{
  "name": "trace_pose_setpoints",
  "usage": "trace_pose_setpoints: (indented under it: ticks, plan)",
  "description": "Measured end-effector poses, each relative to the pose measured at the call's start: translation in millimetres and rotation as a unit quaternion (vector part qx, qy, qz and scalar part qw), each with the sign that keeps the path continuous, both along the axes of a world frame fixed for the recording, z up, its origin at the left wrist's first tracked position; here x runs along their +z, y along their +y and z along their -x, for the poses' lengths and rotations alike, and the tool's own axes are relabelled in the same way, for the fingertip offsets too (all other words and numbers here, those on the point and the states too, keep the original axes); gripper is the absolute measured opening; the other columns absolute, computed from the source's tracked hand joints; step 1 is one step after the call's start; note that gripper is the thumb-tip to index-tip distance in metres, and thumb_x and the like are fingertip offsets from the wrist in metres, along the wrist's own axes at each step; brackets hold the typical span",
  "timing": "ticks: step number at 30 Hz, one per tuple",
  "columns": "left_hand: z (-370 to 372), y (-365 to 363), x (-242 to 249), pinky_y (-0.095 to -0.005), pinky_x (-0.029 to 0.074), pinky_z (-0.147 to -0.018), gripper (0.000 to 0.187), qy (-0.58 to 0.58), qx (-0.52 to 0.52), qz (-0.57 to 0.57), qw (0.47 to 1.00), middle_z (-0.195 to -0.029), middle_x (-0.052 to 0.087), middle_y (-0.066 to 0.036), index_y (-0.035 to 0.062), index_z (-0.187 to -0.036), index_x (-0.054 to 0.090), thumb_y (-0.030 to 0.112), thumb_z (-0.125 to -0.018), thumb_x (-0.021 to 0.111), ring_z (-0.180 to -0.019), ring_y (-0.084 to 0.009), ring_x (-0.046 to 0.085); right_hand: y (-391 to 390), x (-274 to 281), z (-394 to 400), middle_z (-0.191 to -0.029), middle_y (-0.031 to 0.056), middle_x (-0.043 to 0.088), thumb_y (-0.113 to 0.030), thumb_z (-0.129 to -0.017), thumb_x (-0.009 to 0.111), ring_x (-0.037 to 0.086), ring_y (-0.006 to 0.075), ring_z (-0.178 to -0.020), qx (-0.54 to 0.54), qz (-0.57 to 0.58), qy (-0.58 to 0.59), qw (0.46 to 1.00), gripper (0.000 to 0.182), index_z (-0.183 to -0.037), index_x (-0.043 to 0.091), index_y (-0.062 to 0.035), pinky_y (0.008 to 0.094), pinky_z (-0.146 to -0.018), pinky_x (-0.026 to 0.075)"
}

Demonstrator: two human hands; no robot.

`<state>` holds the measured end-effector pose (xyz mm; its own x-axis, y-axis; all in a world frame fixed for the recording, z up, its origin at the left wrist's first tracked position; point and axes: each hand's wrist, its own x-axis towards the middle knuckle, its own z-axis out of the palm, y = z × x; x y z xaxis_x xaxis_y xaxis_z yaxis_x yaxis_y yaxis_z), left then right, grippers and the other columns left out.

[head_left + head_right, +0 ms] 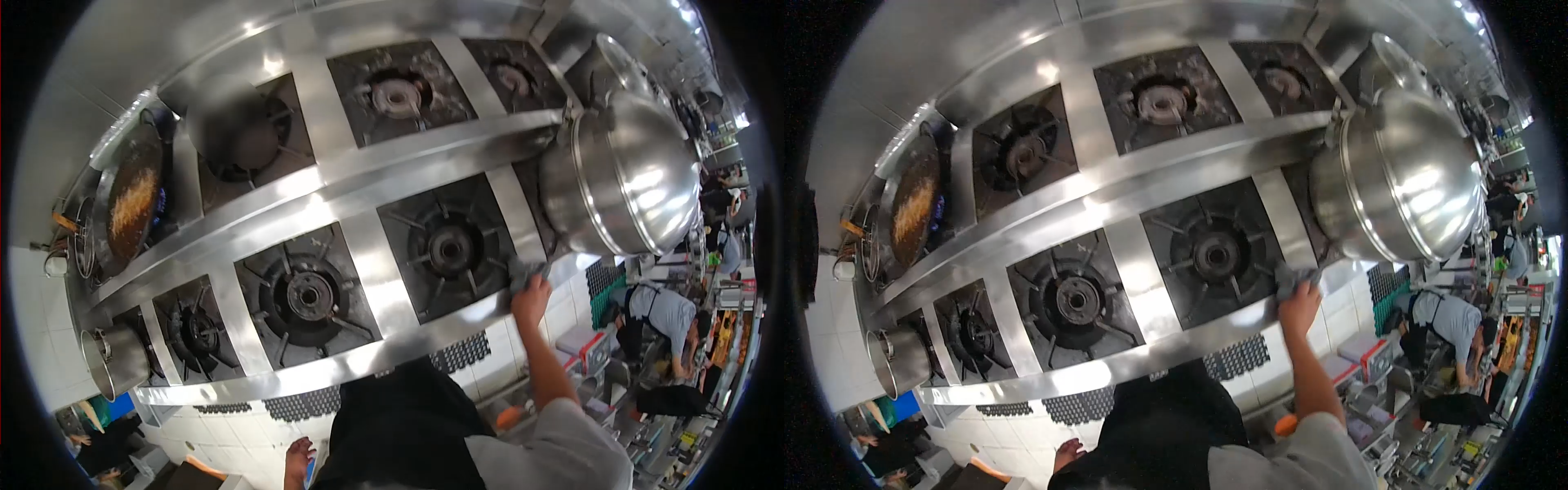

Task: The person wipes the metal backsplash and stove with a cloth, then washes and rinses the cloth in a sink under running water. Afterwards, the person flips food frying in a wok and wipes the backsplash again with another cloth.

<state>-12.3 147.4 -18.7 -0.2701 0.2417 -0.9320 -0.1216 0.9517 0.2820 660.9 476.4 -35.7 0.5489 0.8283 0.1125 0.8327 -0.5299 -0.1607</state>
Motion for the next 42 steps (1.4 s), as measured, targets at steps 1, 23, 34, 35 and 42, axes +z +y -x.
trace_pose_setpoints:
  ticks: [1, 23, 34, 35, 42]
  plan:
    - [-1, 6, -7, -0.039, 0.055, -0.079, 0.039, 0.007, 0.02, 0.011, 1.0, -0.114, 0.07, -0.008, 0.0037, -0.13, 0.061, 0.027, -0.1, 0.067, -0.094, -0.0248, 0.07, -17, 5, 31, -0.116, 0.0312, 0.056, -0.004, -0.08, 0.061, 0.053, 0.0505, -0.111, 0.018, 0.013, -0.002, 1.0, 0.033, -0.112, 0.056, 0.0019, 0.0557, -0.098, 0.044]
    - [17, 200, 103, -0.0341, 0.048, -0.104, 0.072, -0.085, -0.021, -0.49, 0.868, -0.131, 0.06, -0.012, 0.0008, -0.147, 0.042, 0.007, -0.084, 0.078, -0.122, -0.0208, 0.057, -13, 127, 519, -0.108, 0.0092, 0.07, -0.04, -0.102, 0.059, 0.062, 0.015, -0.096, 0.321, 0.329, 0.706, 0.539, 0.047, -0.123, 0.067, 0.0004, 0.0338, -0.084, 0.051]
    - [51, 145, 96, -0.0428, 0.045, -0.11, 0.085, 0.04, -0.141, -0.389, 0.909, -0.144, 0.056, -0.026, 0.002, -0.154, 0.041, 0.048, -0.091, 0.074, -0.129, -0.0334, 0.059, -42, 80, 376, -0.134, 0.0242, 0.064, -0.058, -0.097, 0.058, 0.06, 0.0348, -0.127, 0.45, 0.582, 0.232, 0.636, 0.064, -0.139, 0.061, -0.0094, 0.0459, -0.108, 0.046]
    - [51, 127, 101, -0.0421, 0.046, -0.109, 0.081, 0.07, -0.177, -0.355, 0.915, -0.141, 0.059, -0.024, 0.0018, -0.152, 0.045, 0.051, -0.093, 0.071, -0.126, -0.0325, 0.062, -63, 58, 355, -0.136, 0.0207, 0.064, -0.056, -0.102, 0.052, 0.061, 0.0321, -0.126, 0.555, 0.523, 0.138, 0.631, 0.062, -0.139, 0.061, -0.0083, 0.0432, -0.107, 0.045]
    - [56, -41, 103, -0.0379, 0.044, -0.112, 0.073, 0.143, -0.063, -0.324, 0.933, -0.141, 0.062, -0.021, 0.0008, -0.147, 0.053, 0.055, -0.099, 0.062, -0.132, -0.0312, 0.058, -92, 95, 421, -0.129, 0.0219, 0.066, -0.044, -0.101, 0.056, 0.062, 0.0336, -0.12, 0.601, 0.436, 0.242, 0.624, 0.053, -0.133, 0.062, -0.0018, 0.0463, -0.103, 0.048]
